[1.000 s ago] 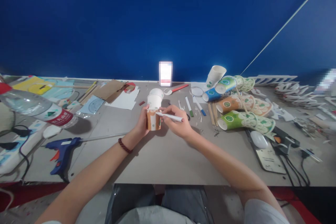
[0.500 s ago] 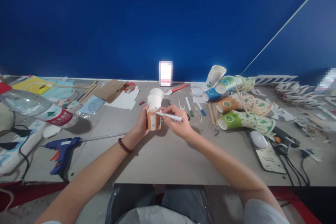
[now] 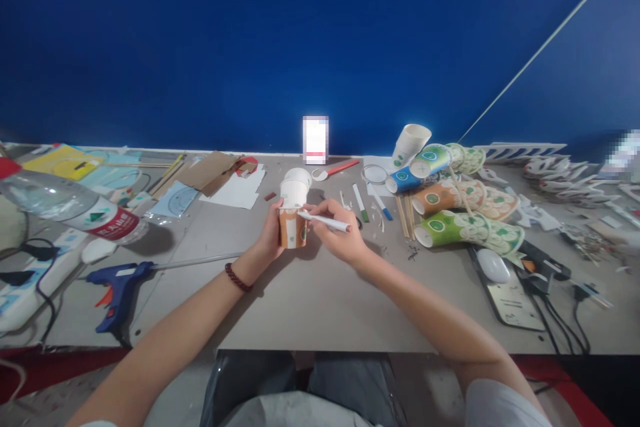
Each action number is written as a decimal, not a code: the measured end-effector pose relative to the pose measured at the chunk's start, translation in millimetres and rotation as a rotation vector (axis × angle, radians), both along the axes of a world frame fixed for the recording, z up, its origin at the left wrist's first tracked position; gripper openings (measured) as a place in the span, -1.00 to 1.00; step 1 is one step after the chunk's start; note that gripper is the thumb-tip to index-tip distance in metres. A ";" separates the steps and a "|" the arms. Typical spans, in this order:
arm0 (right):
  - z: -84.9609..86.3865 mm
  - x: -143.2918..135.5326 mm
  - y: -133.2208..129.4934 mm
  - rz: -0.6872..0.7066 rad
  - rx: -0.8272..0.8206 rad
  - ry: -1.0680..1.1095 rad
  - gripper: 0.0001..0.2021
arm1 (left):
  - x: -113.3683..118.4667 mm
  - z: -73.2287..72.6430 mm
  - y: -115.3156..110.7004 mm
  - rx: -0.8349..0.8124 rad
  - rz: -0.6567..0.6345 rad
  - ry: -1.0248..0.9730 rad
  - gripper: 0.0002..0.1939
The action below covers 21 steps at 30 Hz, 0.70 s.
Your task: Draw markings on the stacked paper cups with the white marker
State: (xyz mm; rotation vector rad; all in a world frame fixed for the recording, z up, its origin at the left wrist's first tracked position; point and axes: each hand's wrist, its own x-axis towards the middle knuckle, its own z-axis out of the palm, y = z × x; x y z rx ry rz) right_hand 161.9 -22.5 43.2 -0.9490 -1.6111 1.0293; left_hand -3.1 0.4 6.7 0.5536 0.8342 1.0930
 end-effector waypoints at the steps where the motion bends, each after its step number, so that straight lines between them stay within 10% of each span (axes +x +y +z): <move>1: 0.1 0.1 0.0 0.003 0.002 0.001 -0.95 | 0.1 -0.1 0.2 -0.002 0.004 0.001 -0.45; 21: 0.8 0.0 -0.2 0.025 0.001 -0.006 -0.98 | 0.1 -3.9 1.9 0.039 0.009 -0.039 -0.48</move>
